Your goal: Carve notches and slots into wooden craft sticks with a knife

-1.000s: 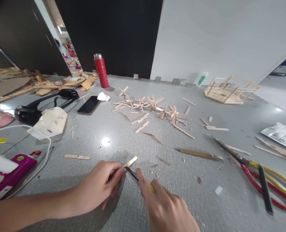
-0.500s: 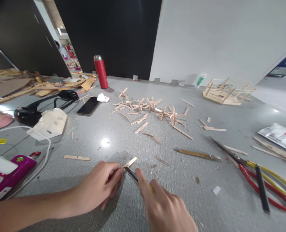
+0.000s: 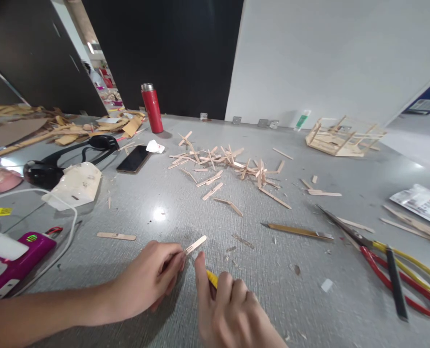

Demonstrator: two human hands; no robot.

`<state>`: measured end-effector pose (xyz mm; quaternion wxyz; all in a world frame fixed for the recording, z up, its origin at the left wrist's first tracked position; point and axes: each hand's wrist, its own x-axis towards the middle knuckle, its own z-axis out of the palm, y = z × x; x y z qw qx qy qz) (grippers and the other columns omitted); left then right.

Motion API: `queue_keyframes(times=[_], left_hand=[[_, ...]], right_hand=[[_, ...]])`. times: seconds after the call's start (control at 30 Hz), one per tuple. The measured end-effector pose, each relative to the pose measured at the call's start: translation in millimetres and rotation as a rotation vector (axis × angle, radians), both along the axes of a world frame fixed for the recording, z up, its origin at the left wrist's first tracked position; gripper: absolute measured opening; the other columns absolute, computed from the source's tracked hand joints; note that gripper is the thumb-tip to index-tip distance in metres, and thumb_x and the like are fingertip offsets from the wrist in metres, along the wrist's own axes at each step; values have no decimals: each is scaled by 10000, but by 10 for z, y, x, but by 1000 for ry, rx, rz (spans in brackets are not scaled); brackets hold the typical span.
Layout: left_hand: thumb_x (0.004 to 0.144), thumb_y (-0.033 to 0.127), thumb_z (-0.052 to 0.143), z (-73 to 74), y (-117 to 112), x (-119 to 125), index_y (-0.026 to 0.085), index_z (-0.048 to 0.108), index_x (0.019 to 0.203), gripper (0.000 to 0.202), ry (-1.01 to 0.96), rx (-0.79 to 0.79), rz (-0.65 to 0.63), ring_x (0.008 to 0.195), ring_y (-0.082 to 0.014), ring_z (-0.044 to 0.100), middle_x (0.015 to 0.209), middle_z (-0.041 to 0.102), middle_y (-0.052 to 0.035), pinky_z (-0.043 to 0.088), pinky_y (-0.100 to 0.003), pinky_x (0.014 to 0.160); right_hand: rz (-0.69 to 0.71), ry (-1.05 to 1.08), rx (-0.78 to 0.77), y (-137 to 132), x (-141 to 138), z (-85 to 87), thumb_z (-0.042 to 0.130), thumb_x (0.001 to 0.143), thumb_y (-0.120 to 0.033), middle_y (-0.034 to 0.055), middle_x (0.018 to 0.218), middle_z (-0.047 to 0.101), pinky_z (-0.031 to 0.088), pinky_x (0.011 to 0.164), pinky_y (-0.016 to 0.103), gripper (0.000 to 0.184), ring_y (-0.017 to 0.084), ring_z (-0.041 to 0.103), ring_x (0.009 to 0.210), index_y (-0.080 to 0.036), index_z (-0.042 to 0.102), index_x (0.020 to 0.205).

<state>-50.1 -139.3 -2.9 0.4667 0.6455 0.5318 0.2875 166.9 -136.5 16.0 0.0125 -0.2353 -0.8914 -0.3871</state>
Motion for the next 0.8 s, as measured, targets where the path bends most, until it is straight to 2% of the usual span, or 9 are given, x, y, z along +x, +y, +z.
queue_keyframes(times=[0.1, 0.2, 0.37, 0.47, 0.57, 0.63, 0.73, 0.8], left_hand=[[1061, 422, 353, -6, -1, 8, 198, 445, 679, 452, -3, 1, 24, 314, -69, 467, 473, 471, 54, 318, -168, 348], [1057, 427, 361, -3, -4, 17, 199, 440, 668, 458, 8, 0, 39, 310, -71, 473, 466, 467, 53, 321, -166, 343], [1057, 401, 361, -16, -13, 44, 195, 437, 652, 460, 1, -15, 53, 299, -63, 466, 438, 441, 61, 308, -157, 339], [1060, 416, 348, -31, -8, 30, 197, 426, 654, 468, -5, -31, 49, 301, -64, 472, 428, 432, 64, 309, -151, 334], [1056, 444, 349, 14, 44, -44, 194, 459, 718, 434, -29, -122, -26, 309, -64, 479, 487, 483, 58, 322, -144, 312], [1047, 442, 367, 80, 105, -119, 195, 479, 763, 393, -43, -229, -117, 317, -73, 485, 519, 507, 53, 336, -143, 290], [1035, 368, 389, 173, 187, -223, 193, 480, 742, 354, -39, -293, -227, 337, -80, 511, 534, 509, 44, 348, -136, 290], [1029, 328, 388, 199, 208, -264, 188, 492, 731, 345, -22, -283, -269, 328, -76, 502, 523, 506, 42, 345, -136, 295]], right_hand=[[21, 1, -12, 18, -3, 29, 450, 709, 12, 95, 707, 642, 455, 419, 287, 688, 179, 569, 500, 10, 553, 1389], [35, 63, -106, 55, 36, 8, 478, 649, 9, 135, 817, 691, 475, 423, 285, 761, 169, 581, 506, 7, 523, 1409], [29, 151, -326, 132, 91, -90, 516, 562, 31, 83, 799, 683, 536, 454, 290, 875, 158, 596, 489, 0, 460, 1434], [17, 185, -421, 191, 137, -135, 516, 585, 44, 71, 813, 691, 537, 453, 282, 869, 160, 620, 496, -4, 422, 1447], [6, 184, -455, 256, 205, -93, 513, 637, 45, 56, 840, 700, 536, 467, 284, 851, 164, 636, 515, -39, 384, 1473], [34, 212, -455, 290, 243, -16, 497, 640, 46, 50, 869, 712, 550, 504, 285, 814, 179, 675, 593, -75, 420, 1441], [103, 295, -375, 302, 259, 82, 438, 644, 43, 89, 942, 738, 582, 596, 311, 604, 224, 728, 778, -109, 547, 1218], [113, 309, -338, 277, 249, 88, 397, 648, 46, 90, 908, 743, 576, 581, 298, 521, 206, 723, 731, -133, 564, 1108]])
